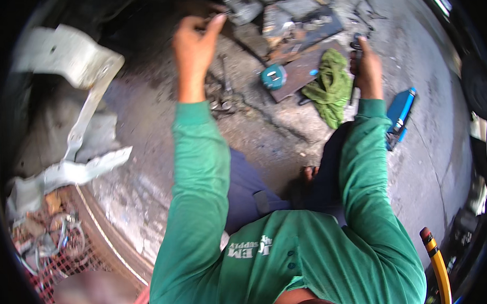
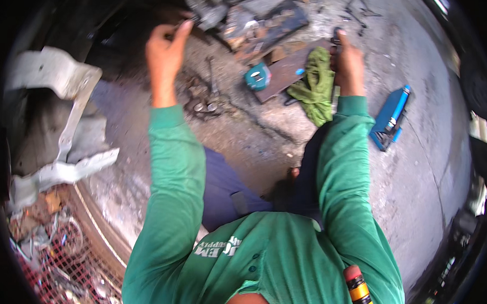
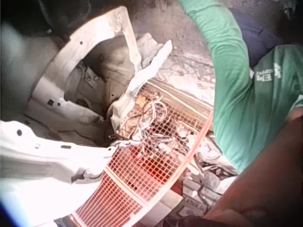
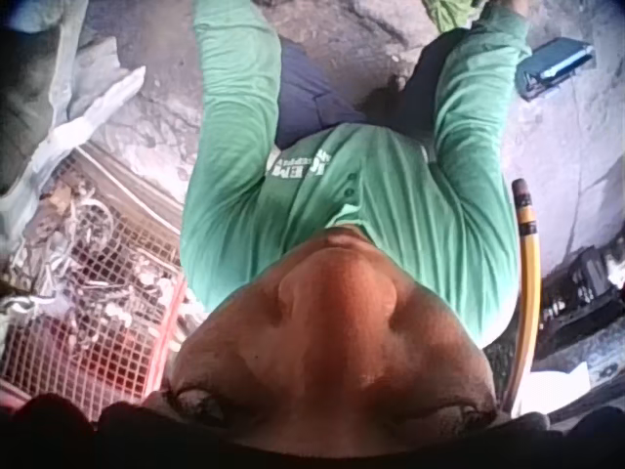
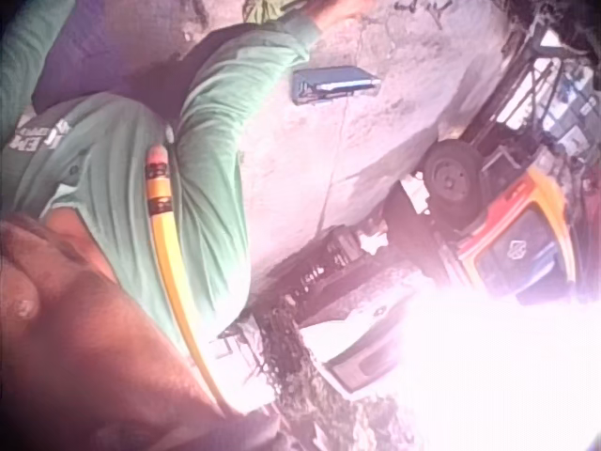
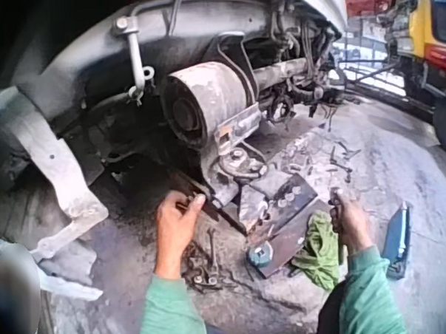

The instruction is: The person works on a car's undercarriage, using a pencil to mark a metal plate and a socket wrench to remove bolts. They then remove the plate and inspect it.

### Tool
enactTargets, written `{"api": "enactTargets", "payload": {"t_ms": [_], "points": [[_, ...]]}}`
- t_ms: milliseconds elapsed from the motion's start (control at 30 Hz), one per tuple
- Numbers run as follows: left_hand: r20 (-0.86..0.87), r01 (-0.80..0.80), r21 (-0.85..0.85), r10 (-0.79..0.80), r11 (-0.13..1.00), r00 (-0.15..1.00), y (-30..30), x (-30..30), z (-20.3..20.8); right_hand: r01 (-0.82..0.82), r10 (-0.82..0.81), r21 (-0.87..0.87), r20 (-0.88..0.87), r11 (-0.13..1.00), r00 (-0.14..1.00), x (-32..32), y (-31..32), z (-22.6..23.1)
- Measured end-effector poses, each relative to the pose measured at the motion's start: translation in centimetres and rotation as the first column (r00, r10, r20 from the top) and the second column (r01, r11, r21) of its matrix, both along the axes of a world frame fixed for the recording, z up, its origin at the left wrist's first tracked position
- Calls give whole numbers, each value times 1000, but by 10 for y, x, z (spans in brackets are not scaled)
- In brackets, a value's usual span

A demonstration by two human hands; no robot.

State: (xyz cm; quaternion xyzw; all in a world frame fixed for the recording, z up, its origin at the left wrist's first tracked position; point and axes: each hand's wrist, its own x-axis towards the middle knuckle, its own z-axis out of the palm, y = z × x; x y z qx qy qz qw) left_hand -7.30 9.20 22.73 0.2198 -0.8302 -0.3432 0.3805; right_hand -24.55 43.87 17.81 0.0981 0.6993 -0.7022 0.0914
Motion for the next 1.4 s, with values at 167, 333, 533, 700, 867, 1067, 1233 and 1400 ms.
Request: {"api": "enactTargets", "payload": {"t_ms": [167,333,533,700,867,1067,1233,1400], "points": [[-72,126,-160,-138,979,988,-18,-13,-10,-28,17,170,62,985,998,5,-2,18],[-66,123,682,-107,721,992,-34,-18,-18,47,-51,-140,-27,989,998,2,-8,14],[79,232,245,-258,941,963,-45,-17,-33,43,-56,-154,-85,987,995,3,8,11],[-238,411,796,-394,444,888,-65,-17,-36,51,-62,-155,-66,987,996,-3,0,2],[111,144,98,-155,985,982,-33,-11,-22,83,-100,-104,-174,991,980,-12,-2,-6],[-174,431,689,-444,583,879,-82,-20,-45,110,-131,-159,-128,981,983,-22,3,-13],[76,128,137,-139,982,987,-36,-10,-20,94,-111,-157,-103,983,988,-20,11,-4],[-35,147,720,-176,678,984,-47,-26,-32,137,-127,43,-172,990,977,-41,8,-26]]}}
